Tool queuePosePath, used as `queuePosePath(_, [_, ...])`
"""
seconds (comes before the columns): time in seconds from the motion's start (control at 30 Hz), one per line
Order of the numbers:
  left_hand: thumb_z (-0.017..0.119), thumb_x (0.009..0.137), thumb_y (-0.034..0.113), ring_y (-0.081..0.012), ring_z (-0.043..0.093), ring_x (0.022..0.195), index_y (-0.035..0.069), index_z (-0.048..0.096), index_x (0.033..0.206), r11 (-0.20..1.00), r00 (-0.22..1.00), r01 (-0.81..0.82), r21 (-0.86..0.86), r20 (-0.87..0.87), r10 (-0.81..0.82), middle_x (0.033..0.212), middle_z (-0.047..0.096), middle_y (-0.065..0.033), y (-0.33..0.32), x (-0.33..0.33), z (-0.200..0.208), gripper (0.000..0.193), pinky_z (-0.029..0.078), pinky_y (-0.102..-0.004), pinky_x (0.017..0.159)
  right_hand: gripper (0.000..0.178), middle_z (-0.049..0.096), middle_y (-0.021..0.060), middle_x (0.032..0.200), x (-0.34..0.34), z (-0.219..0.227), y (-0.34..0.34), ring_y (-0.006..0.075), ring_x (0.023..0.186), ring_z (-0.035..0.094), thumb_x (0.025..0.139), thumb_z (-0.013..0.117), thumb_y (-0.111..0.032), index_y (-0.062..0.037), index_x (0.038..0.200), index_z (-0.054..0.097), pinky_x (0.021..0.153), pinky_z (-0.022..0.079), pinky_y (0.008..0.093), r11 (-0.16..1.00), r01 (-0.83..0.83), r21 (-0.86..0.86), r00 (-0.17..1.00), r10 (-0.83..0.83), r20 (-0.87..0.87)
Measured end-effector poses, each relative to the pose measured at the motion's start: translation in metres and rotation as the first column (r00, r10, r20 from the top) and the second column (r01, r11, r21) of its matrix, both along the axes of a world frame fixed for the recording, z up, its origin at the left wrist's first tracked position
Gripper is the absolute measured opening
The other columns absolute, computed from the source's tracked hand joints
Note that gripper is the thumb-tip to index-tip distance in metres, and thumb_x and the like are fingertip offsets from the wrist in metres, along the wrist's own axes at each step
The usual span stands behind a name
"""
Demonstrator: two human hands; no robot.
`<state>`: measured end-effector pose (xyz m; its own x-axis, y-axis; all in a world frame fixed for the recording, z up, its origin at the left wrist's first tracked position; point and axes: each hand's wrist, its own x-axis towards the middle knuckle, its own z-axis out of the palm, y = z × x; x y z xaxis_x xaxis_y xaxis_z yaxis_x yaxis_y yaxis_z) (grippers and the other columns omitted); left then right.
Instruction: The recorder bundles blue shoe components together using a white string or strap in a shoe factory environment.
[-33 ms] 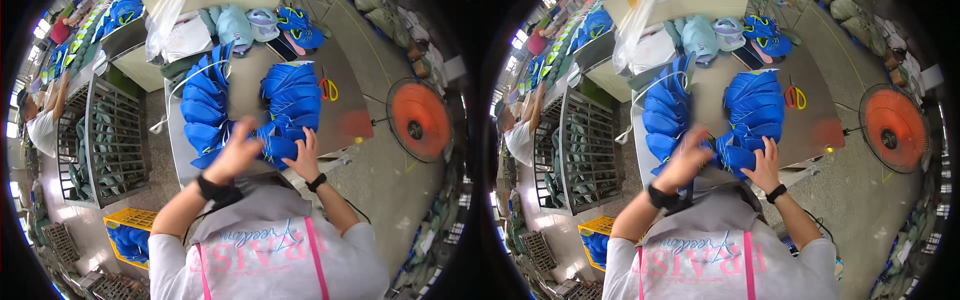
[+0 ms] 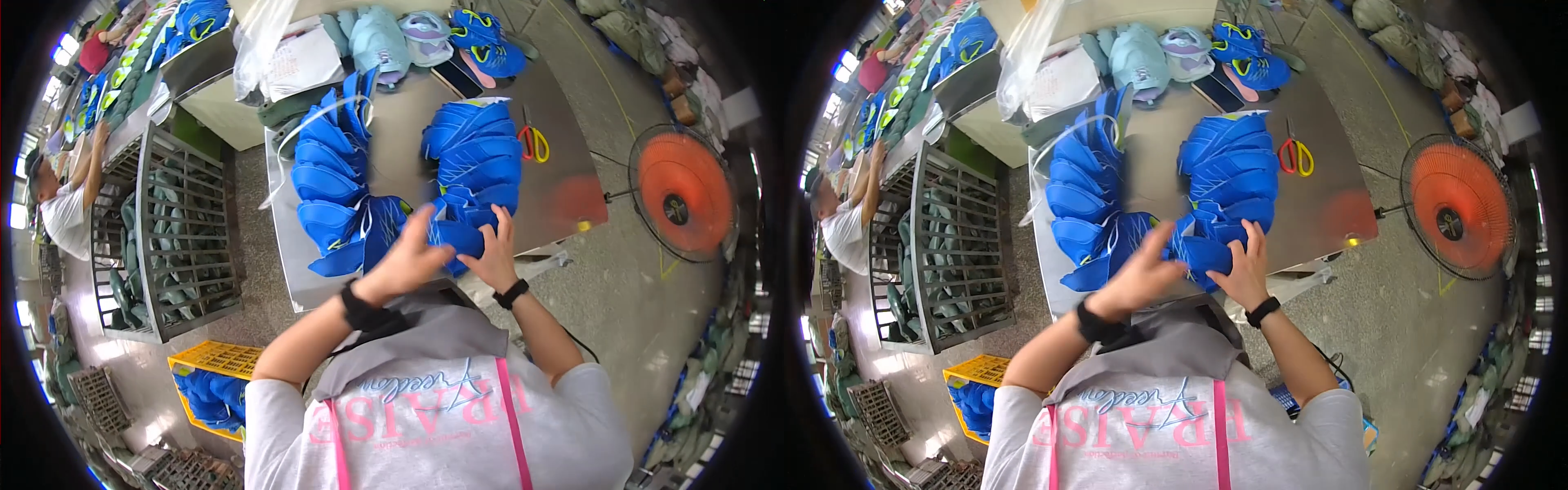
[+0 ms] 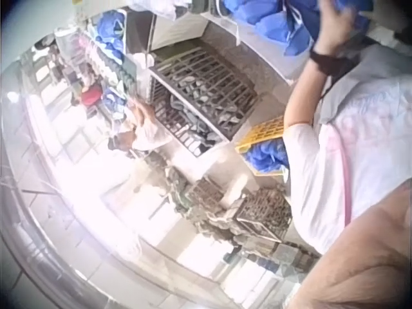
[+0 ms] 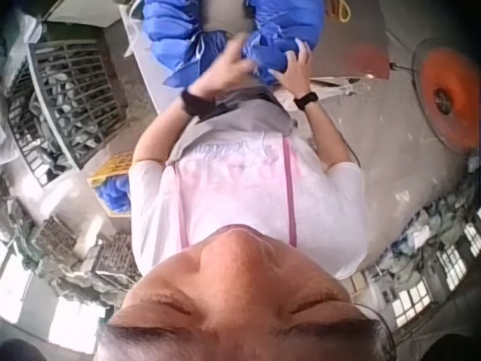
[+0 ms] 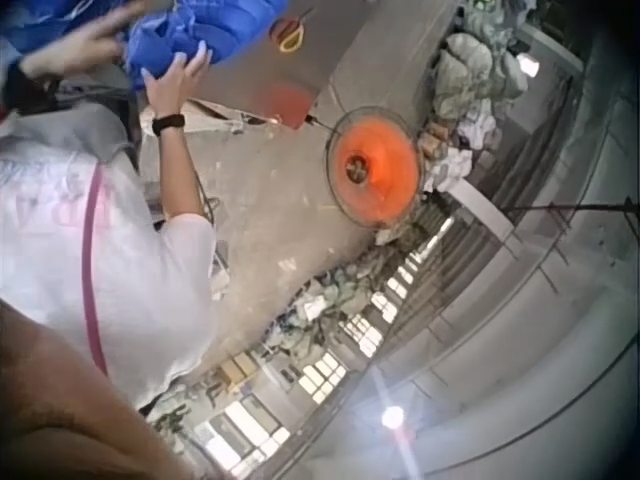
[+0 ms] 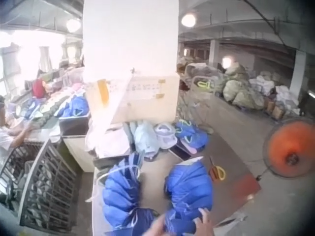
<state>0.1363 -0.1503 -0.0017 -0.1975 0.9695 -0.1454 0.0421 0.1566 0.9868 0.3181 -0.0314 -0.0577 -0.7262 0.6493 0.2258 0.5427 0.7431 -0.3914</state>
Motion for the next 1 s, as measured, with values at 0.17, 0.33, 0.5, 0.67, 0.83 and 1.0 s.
queuePosePath(0.17, [0.068,0.069,0.021,-0.0444,0.016,0.128,-0.009,0.007,0.133,0.998,0.897,0.058,-0.034,-0.437,-0.067,0.136,0.015,-0.0320,0.001,0.021,-0.102,0.093,0.022,-0.0538,0.100,0.040,0.040,0.0155,0.124,0.004,0.015,0.028,0.0396,0.120,0.030,0.046,0.079,-0.013,-0.0010,0.072,0.052,0.096,0.031,0.0480,0.999,-0.037,-0.007,0.996,0.036,-0.080])
queuePosePath(0.33, [0.068,0.066,0.025,-0.0388,0.026,0.124,-0.005,0.025,0.129,0.964,0.593,0.103,-0.243,-0.763,-0.256,0.125,0.037,-0.0232,-0.003,0.011,-0.103,0.082,0.031,-0.0511,0.089,0.039,0.042,0.0120,0.124,0.047,0.022,0.075,0.0350,0.118,0.036,0.050,0.077,-0.007,-0.0022,0.079,0.050,0.096,0.034,0.0420,0.993,-0.098,-0.067,0.995,0.096,-0.037])
queuePosePath(0.5, [0.069,0.065,0.037,-0.0318,0.035,0.114,0.005,0.047,0.114,0.903,0.197,0.147,-0.403,-0.883,-0.426,0.108,0.049,-0.0149,0.000,-0.012,-0.108,0.063,0.037,-0.0509,0.077,0.040,0.041,0.0094,0.126,0.065,0.023,0.109,0.0329,0.119,0.036,0.053,0.075,-0.003,-0.0060,0.087,0.052,0.096,0.035,0.0401,0.985,-0.093,-0.143,0.993,0.102,0.058])
queuePosePath(0.67, [0.064,0.072,0.038,-0.0342,0.036,0.115,0.001,0.048,0.114,0.843,0.377,0.295,-0.450,-0.756,-0.535,0.115,0.047,-0.0193,0.022,-0.017,-0.076,0.058,0.036,-0.0539,0.087,0.053,0.037,0.0101,0.129,0.077,0.002,0.121,0.0339,0.120,0.034,0.051,0.073,-0.001,-0.0098,0.099,0.052,0.099,0.032,0.0396,0.971,-0.043,-0.237,0.993,0.016,-0.117])
queuePosePath(0.83, [0.064,0.073,0.036,-0.0399,0.032,0.120,-0.007,0.034,0.124,0.916,0.410,0.285,-0.284,-0.827,-0.384,0.129,0.033,-0.0260,0.101,-0.027,-0.048,0.073,0.030,-0.0407,0.101,0.062,0.030,0.0162,0.131,0.094,-0.037,0.124,0.0340,0.124,0.029,0.052,0.077,-0.008,-0.0086,0.107,0.050,0.103,0.026,0.0393,0.907,-0.048,-0.419,0.935,-0.107,-0.339])
queuePosePath(1.0, [0.063,0.073,0.048,-0.0441,0.017,0.128,-0.012,0.019,0.130,0.988,0.479,0.058,0.140,-0.873,0.096,0.136,0.022,-0.0298,0.225,-0.068,-0.043,0.094,0.019,-0.0436,0.106,0.065,0.031,0.0178,0.130,0.096,-0.061,0.113,0.0343,0.123,0.030,0.051,0.077,-0.008,-0.0082,0.110,0.050,0.101,0.027,0.0387,0.823,0.007,-0.568,0.881,-0.274,-0.386])
